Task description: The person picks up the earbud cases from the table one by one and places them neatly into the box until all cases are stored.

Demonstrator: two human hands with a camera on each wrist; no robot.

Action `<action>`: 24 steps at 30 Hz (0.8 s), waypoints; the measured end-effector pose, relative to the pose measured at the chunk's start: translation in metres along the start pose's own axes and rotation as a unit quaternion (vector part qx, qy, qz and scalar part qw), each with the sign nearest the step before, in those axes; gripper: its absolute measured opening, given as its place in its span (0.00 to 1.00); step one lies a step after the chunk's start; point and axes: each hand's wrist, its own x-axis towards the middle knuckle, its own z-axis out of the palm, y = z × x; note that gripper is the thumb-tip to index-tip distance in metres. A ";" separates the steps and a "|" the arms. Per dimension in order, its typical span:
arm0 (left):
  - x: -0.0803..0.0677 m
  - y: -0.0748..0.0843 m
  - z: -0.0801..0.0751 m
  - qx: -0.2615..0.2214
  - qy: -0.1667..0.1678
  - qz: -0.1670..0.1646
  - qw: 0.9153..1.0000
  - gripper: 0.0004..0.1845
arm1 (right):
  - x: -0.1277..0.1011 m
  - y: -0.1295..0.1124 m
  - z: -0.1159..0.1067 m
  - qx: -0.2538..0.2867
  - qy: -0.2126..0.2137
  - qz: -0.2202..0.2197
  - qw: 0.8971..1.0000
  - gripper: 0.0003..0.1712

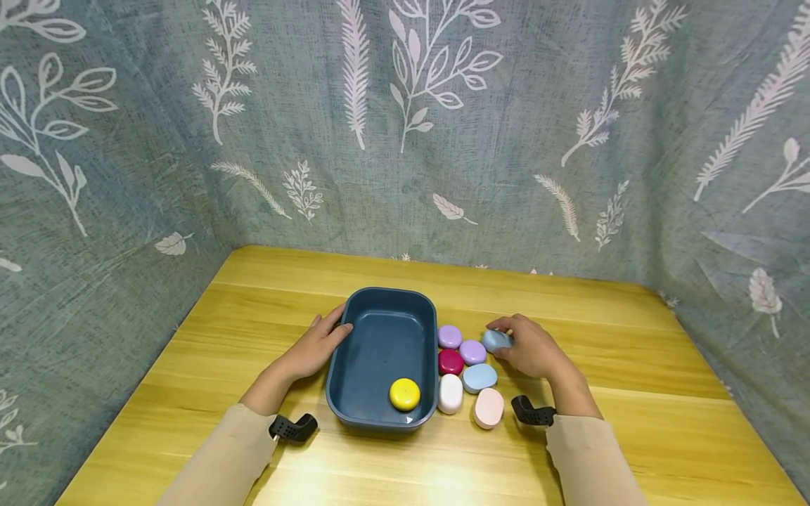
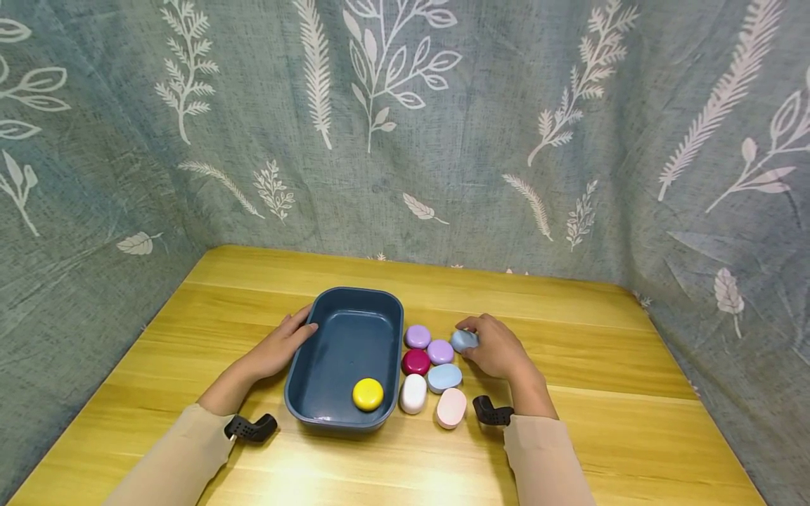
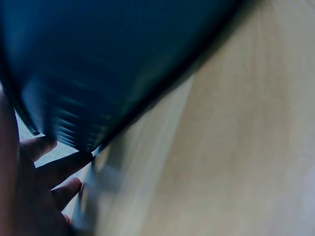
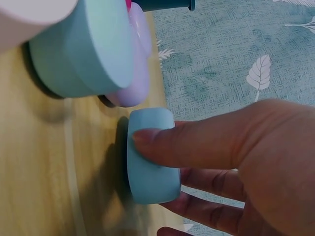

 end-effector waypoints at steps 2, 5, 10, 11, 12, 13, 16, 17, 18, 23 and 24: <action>0.000 0.000 0.000 0.001 0.000 -0.002 1.000 0.31 | 0.000 0.000 -0.001 -0.001 0.002 0.000 1.000 0.24; -0.001 0.000 0.000 0.002 0.001 -0.006 1.000 0.32 | -0.001 0.000 -0.002 -0.002 0.005 -0.001 1.000 0.25; -0.002 0.000 0.000 0.002 0.000 -0.010 1.000 0.32 | -0.002 0.000 -0.004 -0.002 0.016 -0.010 1.000 0.25; -0.002 0.000 0.000 0.002 0.000 -0.010 1.000 0.32 | -0.002 -0.001 -0.005 -0.002 0.018 -0.012 1.000 0.25; -0.002 0.000 0.000 0.002 -0.001 -0.011 1.000 0.32 | -0.003 -0.001 -0.005 -0.001 0.019 -0.014 1.000 0.25; -0.002 0.000 0.000 0.001 -0.001 -0.011 1.000 0.32 | -0.003 -0.001 -0.005 -0.001 0.021 -0.016 1.000 0.25; -0.002 0.001 0.000 0.002 -0.002 -0.010 1.000 0.32 | -0.004 -0.002 -0.006 0.000 0.027 -0.023 0.999 0.26; -0.002 0.002 0.000 0.002 -0.002 -0.010 1.000 0.32 | -0.004 -0.002 -0.006 0.000 0.029 -0.026 0.999 0.26; -0.002 0.002 0.000 0.002 -0.002 -0.009 1.000 0.32 | -0.004 -0.002 -0.007 0.000 0.031 -0.029 0.999 0.26; -0.001 0.001 0.000 0.001 -0.003 -0.006 1.000 0.32 | -0.006 -0.005 -0.009 -0.001 0.042 -0.043 0.998 0.26; -0.001 0.001 0.000 0.000 -0.002 -0.005 1.000 0.32 | -0.007 -0.006 -0.009 -0.001 0.044 -0.044 0.998 0.26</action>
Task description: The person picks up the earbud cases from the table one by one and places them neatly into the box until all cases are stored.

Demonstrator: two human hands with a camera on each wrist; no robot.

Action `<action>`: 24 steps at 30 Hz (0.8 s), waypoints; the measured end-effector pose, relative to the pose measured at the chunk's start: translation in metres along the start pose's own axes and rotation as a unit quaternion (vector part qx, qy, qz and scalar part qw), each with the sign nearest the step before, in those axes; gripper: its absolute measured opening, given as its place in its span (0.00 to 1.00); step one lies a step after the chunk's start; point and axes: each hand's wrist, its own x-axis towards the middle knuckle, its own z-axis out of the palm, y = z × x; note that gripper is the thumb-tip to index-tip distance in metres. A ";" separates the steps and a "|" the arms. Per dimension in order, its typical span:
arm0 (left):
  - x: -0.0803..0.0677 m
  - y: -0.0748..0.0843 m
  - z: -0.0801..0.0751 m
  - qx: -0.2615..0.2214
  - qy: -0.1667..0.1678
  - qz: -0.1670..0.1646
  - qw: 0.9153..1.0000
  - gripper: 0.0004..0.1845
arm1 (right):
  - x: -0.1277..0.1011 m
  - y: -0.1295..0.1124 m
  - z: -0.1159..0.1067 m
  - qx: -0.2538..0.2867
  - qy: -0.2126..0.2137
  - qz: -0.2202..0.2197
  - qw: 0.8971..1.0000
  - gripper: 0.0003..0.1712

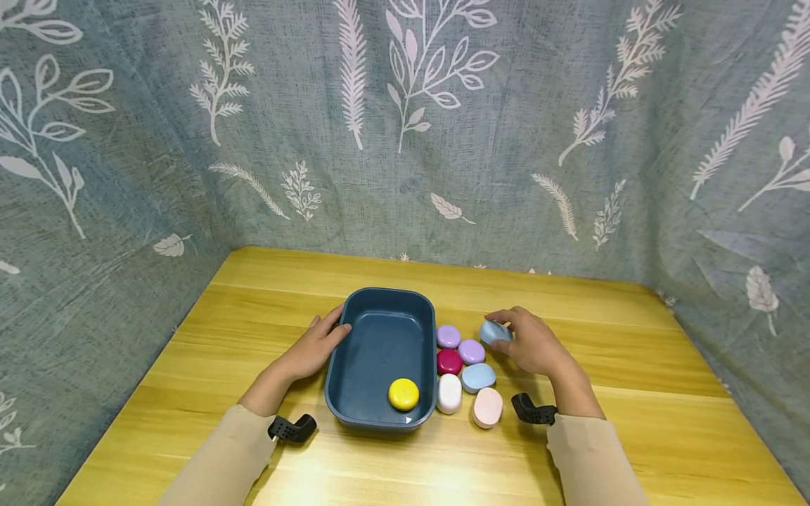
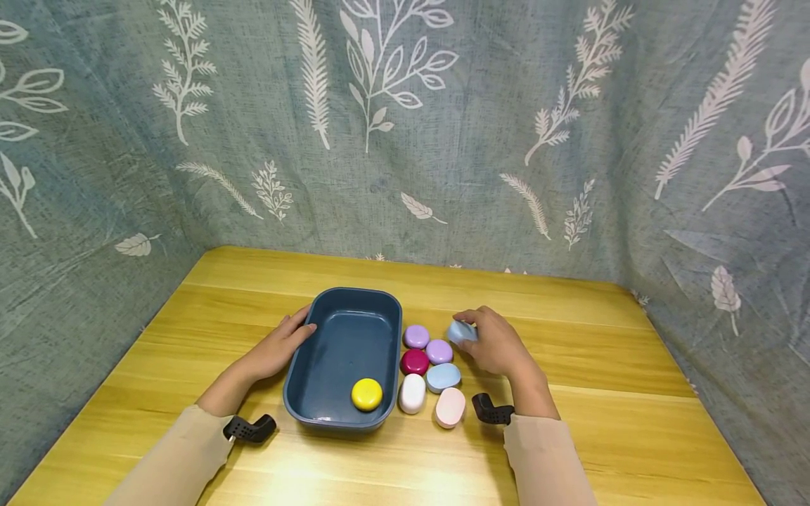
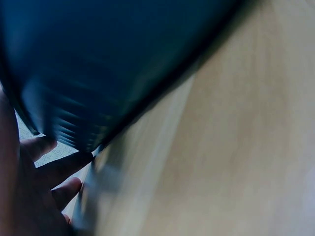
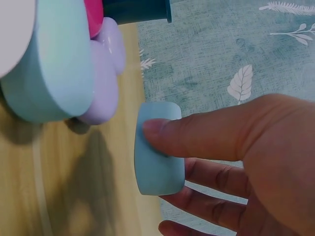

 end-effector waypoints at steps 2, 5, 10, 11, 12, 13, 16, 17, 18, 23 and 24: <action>0.000 0.000 0.000 0.000 0.000 0.001 1.000 0.31 | -0.001 -0.002 -0.001 0.000 0.004 -0.003 1.000 0.26; 0.000 0.000 0.000 0.001 0.001 -0.001 1.000 0.31 | -0.002 -0.006 -0.002 0.001 0.009 -0.006 1.000 0.26; -0.001 0.001 0.000 0.003 0.002 -0.005 1.000 0.32 | -0.004 -0.012 -0.004 0.002 0.015 -0.013 1.000 0.26; -0.001 0.001 0.000 0.003 0.002 -0.006 1.000 0.32 | -0.004 -0.014 -0.005 0.003 0.016 -0.015 1.000 0.26; -0.001 0.001 0.000 0.003 0.002 -0.006 1.000 0.32 | -0.004 -0.015 -0.005 0.002 0.017 -0.017 1.000 0.26; -0.001 0.001 0.000 0.003 0.002 -0.006 1.000 0.32 | -0.005 -0.016 -0.006 0.002 0.018 -0.019 1.000 0.27; -0.001 0.002 0.000 0.003 0.001 -0.005 1.000 0.31 | -0.006 -0.020 -0.008 0.000 0.023 -0.025 0.999 0.27; -0.001 0.002 0.000 0.003 0.001 -0.004 1.000 0.31 | -0.007 -0.021 -0.008 0.000 0.025 -0.027 0.999 0.27; -0.001 0.002 0.000 0.002 0.001 -0.003 1.000 0.31 | -0.007 -0.022 -0.009 -0.001 0.026 -0.030 0.999 0.27; -0.001 0.002 -0.001 0.000 0.000 0.001 1.000 0.31 | -0.009 -0.029 -0.010 -0.001 0.031 -0.040 0.999 0.27; -0.001 0.002 -0.001 0.000 -0.001 0.002 1.000 0.31 | -0.009 -0.030 -0.010 -0.002 0.032 -0.042 0.999 0.26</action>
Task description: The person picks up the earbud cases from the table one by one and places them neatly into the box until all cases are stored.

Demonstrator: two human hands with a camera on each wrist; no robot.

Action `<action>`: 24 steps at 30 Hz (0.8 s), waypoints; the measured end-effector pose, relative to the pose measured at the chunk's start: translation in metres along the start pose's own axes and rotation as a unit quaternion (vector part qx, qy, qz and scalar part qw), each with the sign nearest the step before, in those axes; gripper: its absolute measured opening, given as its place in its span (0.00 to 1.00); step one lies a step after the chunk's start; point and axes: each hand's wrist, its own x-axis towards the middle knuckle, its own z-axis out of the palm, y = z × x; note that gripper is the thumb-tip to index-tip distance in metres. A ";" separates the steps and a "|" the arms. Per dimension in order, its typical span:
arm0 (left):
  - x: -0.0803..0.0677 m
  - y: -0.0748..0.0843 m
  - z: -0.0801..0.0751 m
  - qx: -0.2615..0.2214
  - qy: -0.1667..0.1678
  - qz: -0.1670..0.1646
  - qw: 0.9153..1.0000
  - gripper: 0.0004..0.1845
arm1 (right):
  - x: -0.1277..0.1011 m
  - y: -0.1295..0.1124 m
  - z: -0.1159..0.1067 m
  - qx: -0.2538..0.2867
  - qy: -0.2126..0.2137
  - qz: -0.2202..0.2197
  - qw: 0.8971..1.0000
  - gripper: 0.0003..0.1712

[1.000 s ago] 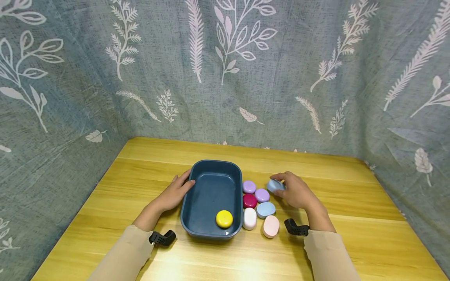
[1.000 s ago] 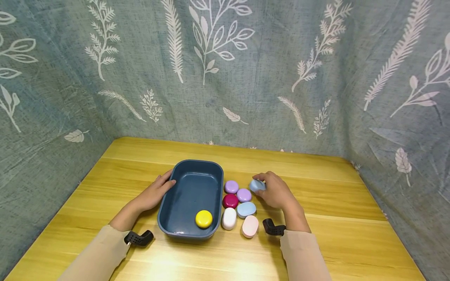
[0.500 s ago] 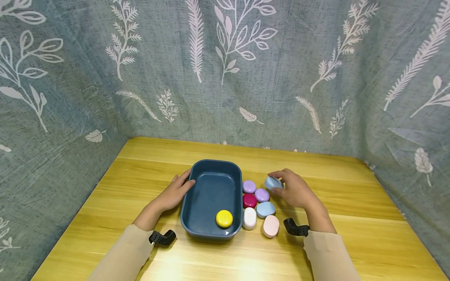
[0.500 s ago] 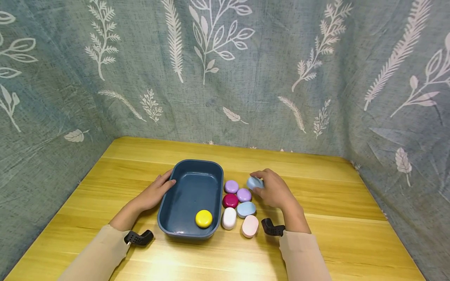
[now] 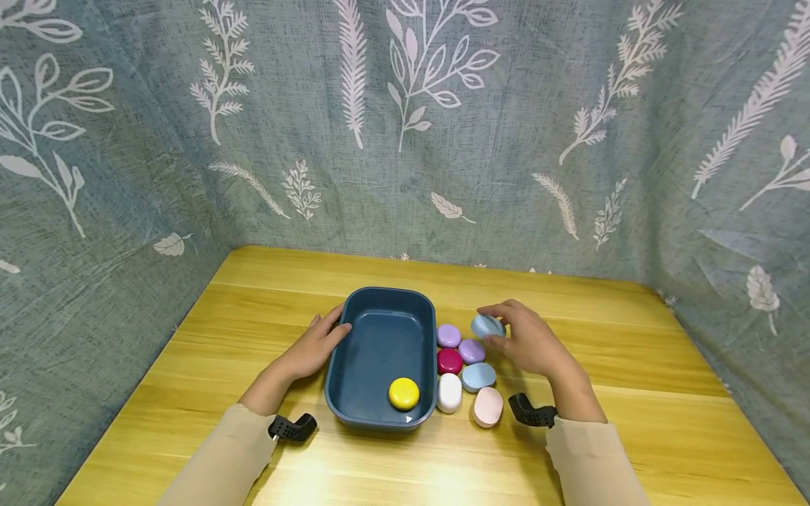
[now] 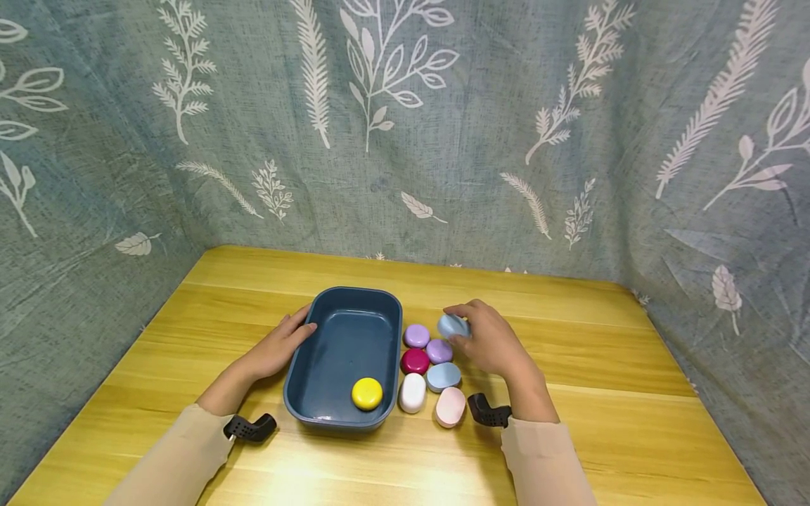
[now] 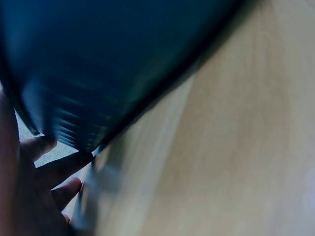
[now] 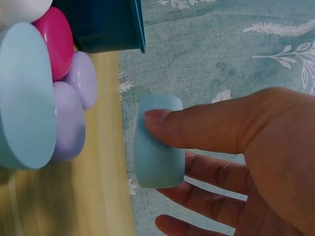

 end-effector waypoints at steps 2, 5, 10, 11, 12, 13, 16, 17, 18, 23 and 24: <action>0.000 0.000 0.000 0.000 0.000 0.001 1.000 0.31 | -0.001 -0.002 0.000 -0.001 0.002 -0.003 1.000 0.27; 0.000 0.000 0.000 0.000 0.000 0.000 1.000 0.31 | -0.002 -0.006 0.000 -0.002 0.007 -0.008 1.000 0.27; -0.001 -0.001 0.000 -0.001 -0.001 -0.006 1.000 0.32 | -0.003 -0.008 -0.001 -0.003 0.010 -0.011 1.000 0.26; -0.001 -0.001 0.001 -0.001 -0.001 -0.007 1.000 0.32 | -0.003 -0.009 -0.001 -0.003 0.011 -0.011 1.000 0.27; -0.001 -0.001 0.001 -0.001 -0.001 -0.006 1.000 0.32 | -0.003 -0.009 -0.001 -0.003 0.012 -0.011 1.000 0.26; -0.001 -0.002 0.001 -0.001 0.000 -0.005 1.000 0.32 | -0.003 -0.010 -0.001 -0.002 0.012 -0.012 1.000 0.26; -0.001 -0.002 0.001 0.005 0.005 0.006 1.000 0.31 | -0.004 -0.012 -0.001 -0.002 0.018 -0.018 1.000 0.26; -0.001 -0.003 0.001 0.007 0.007 0.011 1.000 0.31 | -0.005 -0.013 0.000 -0.001 0.019 -0.020 1.000 0.26; 0.000 -0.003 0.002 0.010 0.009 0.015 1.000 0.31 | -0.005 -0.015 0.000 -0.001 0.021 -0.023 1.000 0.26; -0.001 -0.005 0.003 0.015 0.013 0.023 1.000 0.30 | -0.006 -0.021 0.002 -0.002 0.028 -0.034 0.999 0.27; -0.001 -0.005 0.003 0.015 0.013 0.024 1.000 0.31 | -0.007 -0.022 0.002 -0.003 0.029 -0.036 0.999 0.27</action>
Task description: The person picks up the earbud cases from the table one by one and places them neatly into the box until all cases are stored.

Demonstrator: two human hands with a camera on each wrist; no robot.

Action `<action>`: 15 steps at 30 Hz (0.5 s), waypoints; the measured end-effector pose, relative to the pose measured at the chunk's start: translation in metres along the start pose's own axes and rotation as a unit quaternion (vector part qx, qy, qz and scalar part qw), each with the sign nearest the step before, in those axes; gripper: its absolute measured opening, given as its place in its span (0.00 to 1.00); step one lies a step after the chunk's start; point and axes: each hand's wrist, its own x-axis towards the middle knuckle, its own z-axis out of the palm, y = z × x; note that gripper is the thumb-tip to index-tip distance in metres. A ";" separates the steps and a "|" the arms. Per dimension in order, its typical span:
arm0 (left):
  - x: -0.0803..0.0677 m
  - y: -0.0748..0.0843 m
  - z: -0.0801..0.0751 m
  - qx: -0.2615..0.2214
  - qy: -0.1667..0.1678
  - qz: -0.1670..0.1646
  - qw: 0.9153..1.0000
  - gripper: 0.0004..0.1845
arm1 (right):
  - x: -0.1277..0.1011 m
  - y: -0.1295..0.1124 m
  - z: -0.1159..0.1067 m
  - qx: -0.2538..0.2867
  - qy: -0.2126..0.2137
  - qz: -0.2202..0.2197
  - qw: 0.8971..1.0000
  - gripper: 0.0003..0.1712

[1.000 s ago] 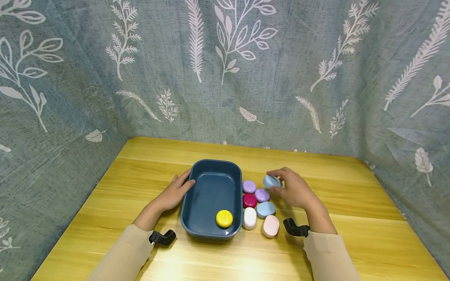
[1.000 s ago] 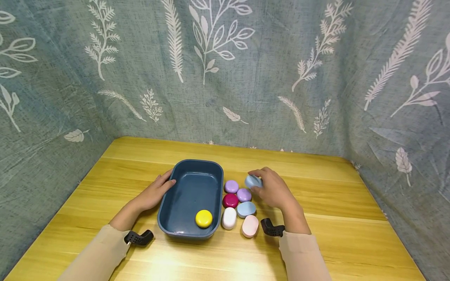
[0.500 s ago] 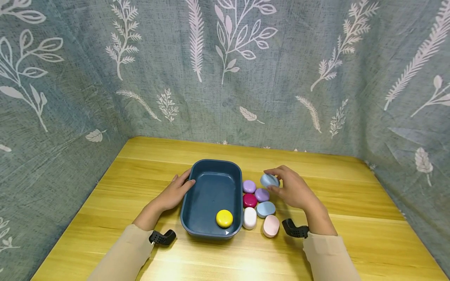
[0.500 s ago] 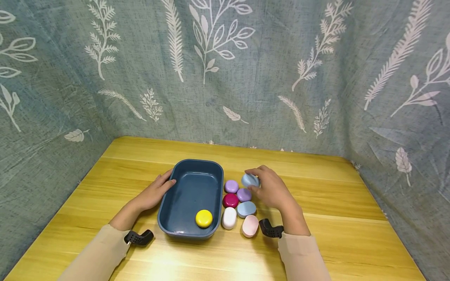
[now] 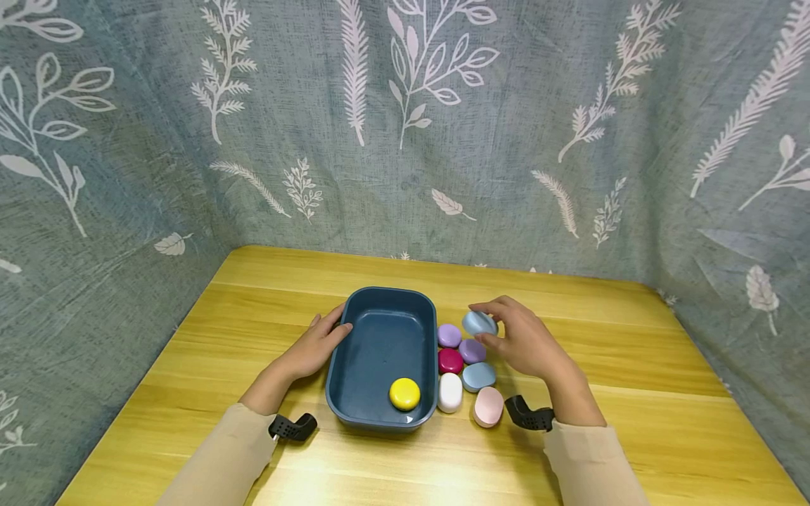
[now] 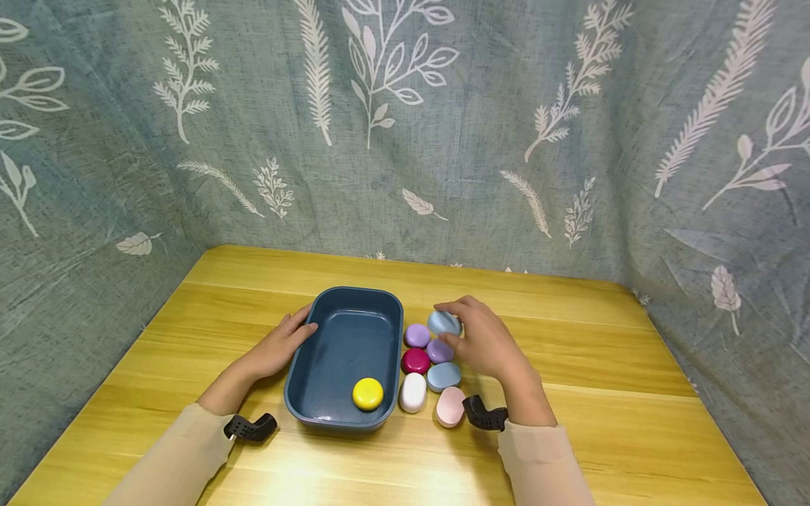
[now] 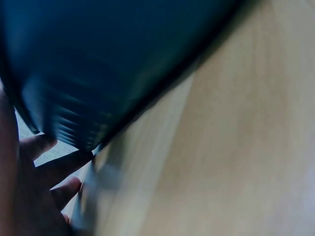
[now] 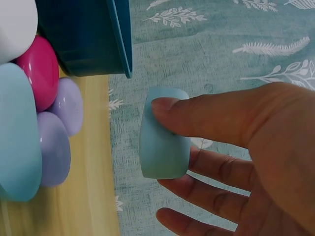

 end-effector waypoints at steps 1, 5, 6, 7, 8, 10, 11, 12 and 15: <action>0.000 0.000 0.000 0.000 0.000 0.001 1.000 0.31 | 0.000 -0.001 0.000 0.000 0.000 -0.002 1.000 0.27; 0.000 -0.001 0.000 0.001 0.000 0.001 1.000 0.31 | 0.000 -0.005 0.000 0.001 0.003 -0.011 1.000 0.27; 0.000 -0.001 0.000 0.001 0.000 0.002 1.000 0.31 | 0.000 -0.006 0.000 0.003 0.004 -0.014 1.000 0.27; 0.000 -0.001 0.000 0.001 0.000 0.002 1.000 0.31 | 0.000 -0.007 0.001 0.004 0.004 -0.017 1.000 0.27; 0.000 -0.001 0.000 0.002 -0.001 0.002 1.000 0.31 | 0.000 -0.008 0.001 0.005 0.005 -0.019 1.000 0.27; 0.000 -0.001 0.001 0.001 -0.001 0.001 1.000 0.31 | 0.000 -0.010 0.003 0.007 0.006 -0.025 1.000 0.27; 0.000 -0.001 0.001 0.000 -0.001 0.000 1.000 0.31 | 0.000 -0.011 0.003 0.008 0.006 -0.028 1.000 0.28; 0.000 -0.001 0.001 0.000 -0.002 0.000 1.000 0.31 | 0.001 -0.012 0.004 0.007 0.005 -0.031 0.999 0.28; 0.000 -0.001 0.000 0.001 -0.002 -0.003 1.000 0.31 | 0.001 -0.016 0.007 0.008 0.004 -0.038 0.999 0.28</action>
